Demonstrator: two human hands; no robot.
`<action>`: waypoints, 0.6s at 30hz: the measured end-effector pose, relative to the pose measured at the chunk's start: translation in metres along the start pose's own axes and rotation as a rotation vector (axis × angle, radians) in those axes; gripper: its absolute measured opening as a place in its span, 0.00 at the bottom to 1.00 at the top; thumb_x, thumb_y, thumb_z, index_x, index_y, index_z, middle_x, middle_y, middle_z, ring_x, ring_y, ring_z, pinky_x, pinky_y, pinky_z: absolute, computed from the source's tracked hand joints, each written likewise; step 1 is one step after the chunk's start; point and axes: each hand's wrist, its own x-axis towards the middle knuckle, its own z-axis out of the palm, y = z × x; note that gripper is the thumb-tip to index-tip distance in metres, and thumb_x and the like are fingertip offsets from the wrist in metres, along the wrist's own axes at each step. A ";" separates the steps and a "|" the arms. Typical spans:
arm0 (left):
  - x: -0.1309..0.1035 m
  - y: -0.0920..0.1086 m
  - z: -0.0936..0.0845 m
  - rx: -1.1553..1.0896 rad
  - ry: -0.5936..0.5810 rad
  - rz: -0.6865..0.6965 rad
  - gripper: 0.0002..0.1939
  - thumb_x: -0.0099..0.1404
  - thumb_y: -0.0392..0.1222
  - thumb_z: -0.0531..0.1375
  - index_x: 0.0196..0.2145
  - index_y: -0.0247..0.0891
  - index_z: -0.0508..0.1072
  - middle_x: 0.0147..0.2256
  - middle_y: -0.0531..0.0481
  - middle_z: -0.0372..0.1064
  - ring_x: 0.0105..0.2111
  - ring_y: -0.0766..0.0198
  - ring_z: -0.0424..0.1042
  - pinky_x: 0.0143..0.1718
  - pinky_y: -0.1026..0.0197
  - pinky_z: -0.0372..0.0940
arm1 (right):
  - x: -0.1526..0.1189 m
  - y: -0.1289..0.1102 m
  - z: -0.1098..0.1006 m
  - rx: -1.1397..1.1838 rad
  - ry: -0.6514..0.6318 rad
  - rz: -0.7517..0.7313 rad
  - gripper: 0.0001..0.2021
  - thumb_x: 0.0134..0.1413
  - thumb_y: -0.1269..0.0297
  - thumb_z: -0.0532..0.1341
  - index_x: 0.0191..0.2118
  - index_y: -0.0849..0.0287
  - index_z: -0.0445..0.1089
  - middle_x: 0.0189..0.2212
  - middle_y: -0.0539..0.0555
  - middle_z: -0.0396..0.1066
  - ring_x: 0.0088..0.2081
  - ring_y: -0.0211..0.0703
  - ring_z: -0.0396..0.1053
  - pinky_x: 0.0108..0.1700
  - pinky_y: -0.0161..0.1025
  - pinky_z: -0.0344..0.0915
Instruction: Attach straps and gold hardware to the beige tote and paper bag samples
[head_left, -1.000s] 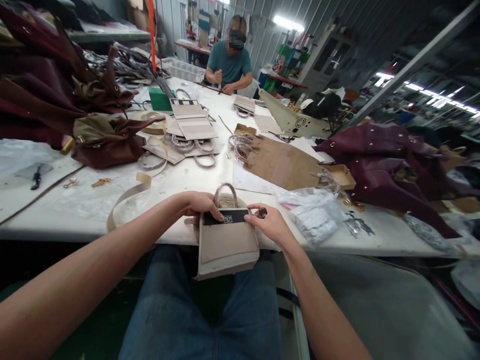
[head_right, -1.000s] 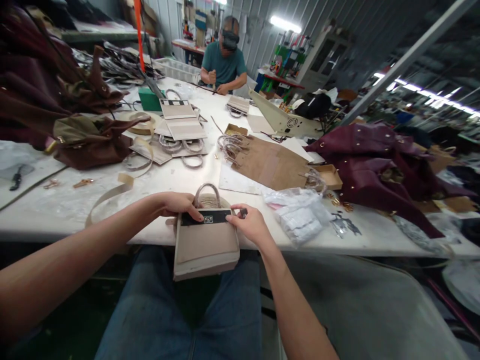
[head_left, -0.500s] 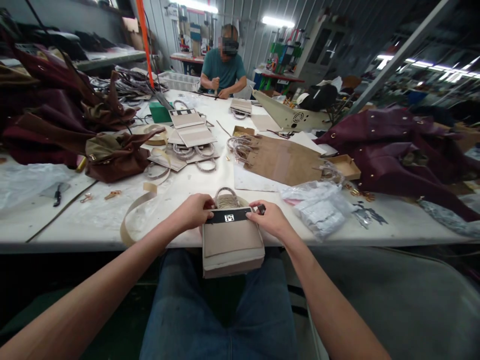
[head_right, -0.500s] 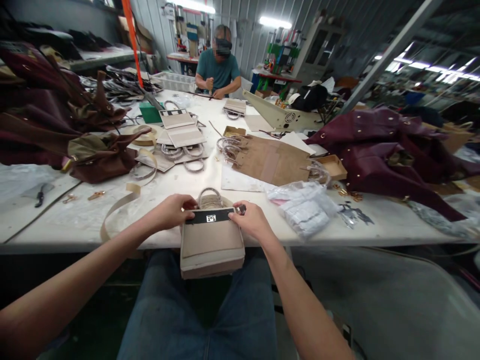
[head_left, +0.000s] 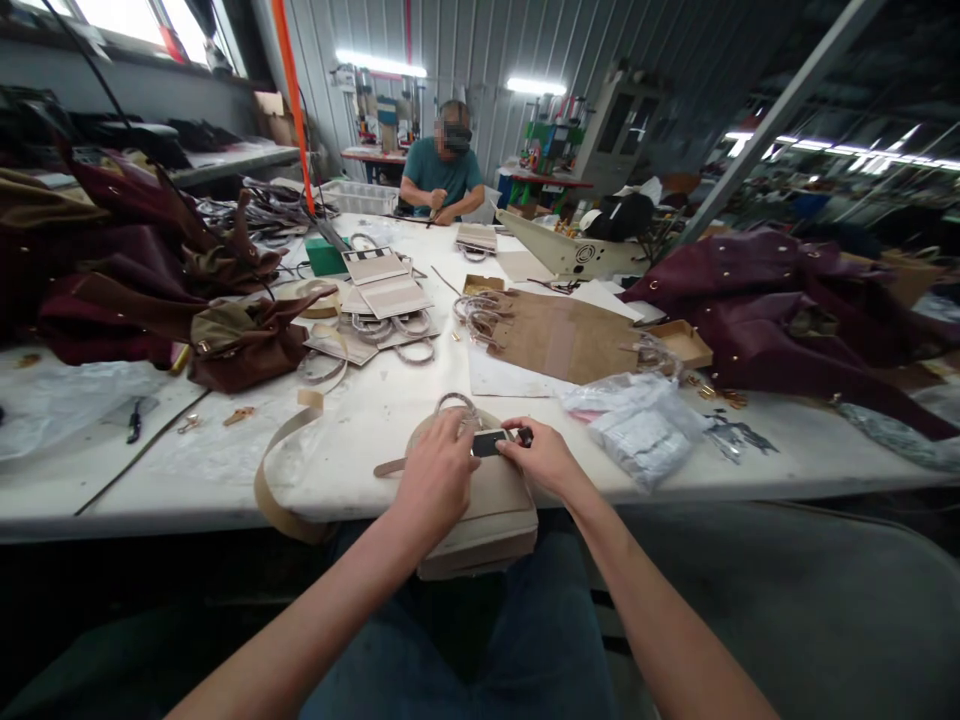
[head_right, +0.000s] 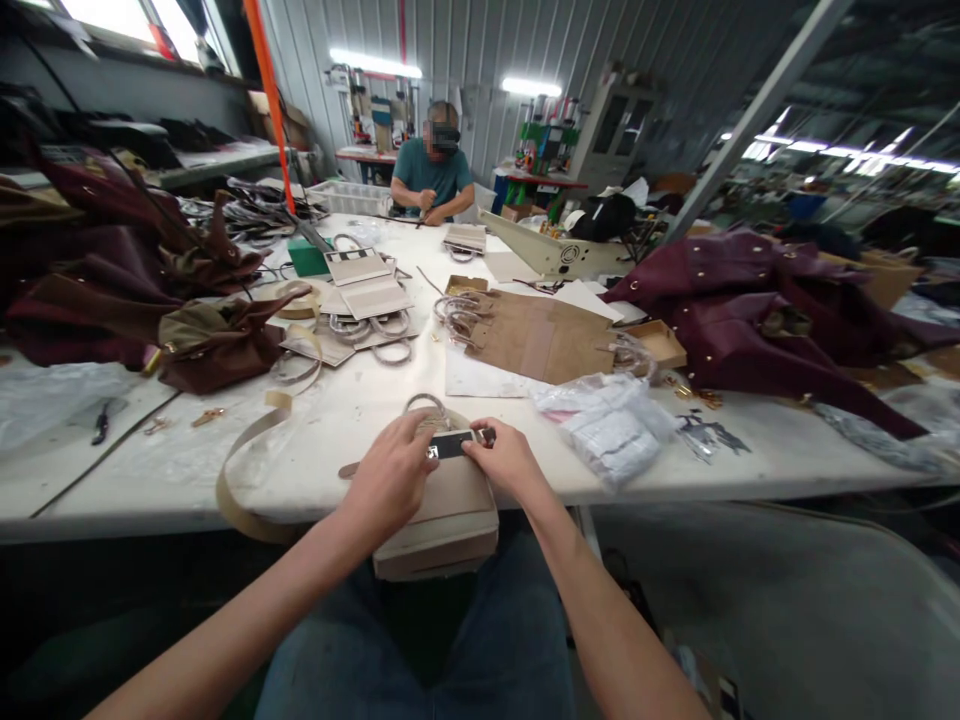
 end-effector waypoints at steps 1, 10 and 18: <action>0.002 0.007 0.008 0.014 -0.038 0.012 0.27 0.75 0.35 0.61 0.68 0.27 0.69 0.72 0.26 0.65 0.74 0.37 0.64 0.74 0.38 0.65 | 0.001 0.001 0.000 0.003 -0.003 -0.003 0.21 0.54 0.54 0.70 0.52 0.54 0.83 0.34 0.52 0.80 0.36 0.46 0.75 0.44 0.43 0.67; 0.016 0.021 0.055 0.103 -0.054 -0.027 0.36 0.80 0.53 0.59 0.72 0.22 0.65 0.75 0.21 0.58 0.78 0.33 0.55 0.79 0.33 0.54 | 0.004 0.014 0.004 0.077 0.018 -0.035 0.22 0.54 0.52 0.70 0.52 0.56 0.82 0.31 0.51 0.78 0.34 0.46 0.73 0.41 0.42 0.67; 0.014 0.013 0.059 0.098 0.007 -0.065 0.34 0.79 0.56 0.58 0.73 0.34 0.69 0.76 0.28 0.59 0.73 0.33 0.65 0.75 0.29 0.60 | 0.004 0.024 -0.001 0.260 -0.052 -0.025 0.25 0.53 0.52 0.74 0.54 0.56 0.80 0.30 0.48 0.77 0.32 0.43 0.73 0.38 0.39 0.68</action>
